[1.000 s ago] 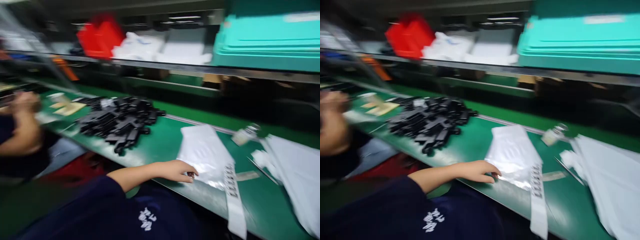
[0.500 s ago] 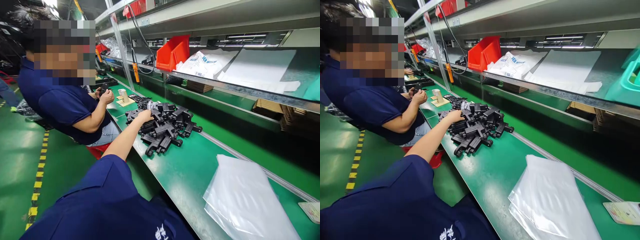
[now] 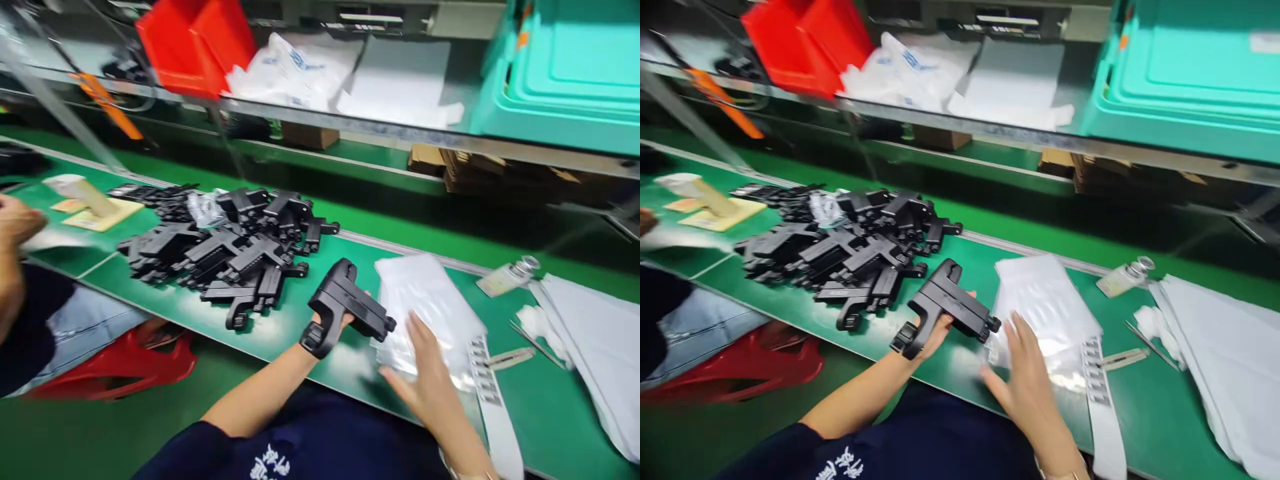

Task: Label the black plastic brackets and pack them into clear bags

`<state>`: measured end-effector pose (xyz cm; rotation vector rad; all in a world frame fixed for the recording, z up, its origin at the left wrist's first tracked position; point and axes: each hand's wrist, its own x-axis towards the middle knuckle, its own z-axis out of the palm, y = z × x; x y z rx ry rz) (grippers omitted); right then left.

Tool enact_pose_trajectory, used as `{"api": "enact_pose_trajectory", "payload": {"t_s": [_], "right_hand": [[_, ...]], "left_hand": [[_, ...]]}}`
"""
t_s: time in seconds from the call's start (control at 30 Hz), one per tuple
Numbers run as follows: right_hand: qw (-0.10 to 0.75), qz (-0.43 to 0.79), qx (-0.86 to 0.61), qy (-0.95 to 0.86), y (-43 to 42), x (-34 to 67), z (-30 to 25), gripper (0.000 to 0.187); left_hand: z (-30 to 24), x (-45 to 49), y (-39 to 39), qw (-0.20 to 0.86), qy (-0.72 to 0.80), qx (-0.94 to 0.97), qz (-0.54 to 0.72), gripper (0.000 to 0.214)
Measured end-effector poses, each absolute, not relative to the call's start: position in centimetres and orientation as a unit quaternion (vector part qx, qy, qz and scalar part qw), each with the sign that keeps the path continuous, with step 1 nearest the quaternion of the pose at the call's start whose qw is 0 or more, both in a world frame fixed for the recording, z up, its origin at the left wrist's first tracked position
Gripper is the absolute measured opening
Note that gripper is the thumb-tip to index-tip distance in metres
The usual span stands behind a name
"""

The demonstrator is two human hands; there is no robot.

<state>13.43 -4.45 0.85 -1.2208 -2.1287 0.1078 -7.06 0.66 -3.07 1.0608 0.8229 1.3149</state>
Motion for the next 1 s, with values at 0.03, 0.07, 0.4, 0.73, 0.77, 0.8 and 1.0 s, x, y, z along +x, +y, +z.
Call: {"api": "enact_pose_trajectory", "payload": {"t_s": [0.03,0.07,0.4,0.73,0.77,0.8,1.0], "right_hand": [[0.325,0.043,-0.477,-0.815,-5.0,13.5,0.9,0.066],[0.311,0.048,-0.485,-0.816,-5.3,13.6,0.9,0.070],[0.191,0.014,-0.484,-0.854,-7.8,17.3,1.3,0.058],[0.384,0.495,-0.610,-0.486,-8.5,19.6,-2.4,0.043],[0.394,0.482,-0.609,-0.492,-8.6,19.4,-2.5,0.038],[0.400,0.447,-0.613,-0.513,-8.6,19.3,-2.5,0.034],[0.399,0.207,-0.555,-0.700,-8.5,19.7,-2.1,0.017]], "left_hand": [[-3.3,-5.7,-0.1,0.623,0.336,0.465,0.531,0.049],[-3.3,-5.0,-0.6,0.651,0.321,0.478,0.495,0.046],[-2.1,-6.1,-0.1,0.733,0.335,0.483,0.342,0.063],[-2.2,-5.9,-1.0,0.573,0.379,0.620,0.379,0.066],[-2.1,-5.9,-0.9,0.574,0.385,0.615,0.380,0.066],[-2.0,-5.7,-0.7,0.585,0.397,0.595,0.383,0.065],[-2.5,-4.0,0.1,0.747,0.445,0.340,0.358,0.065]]}}
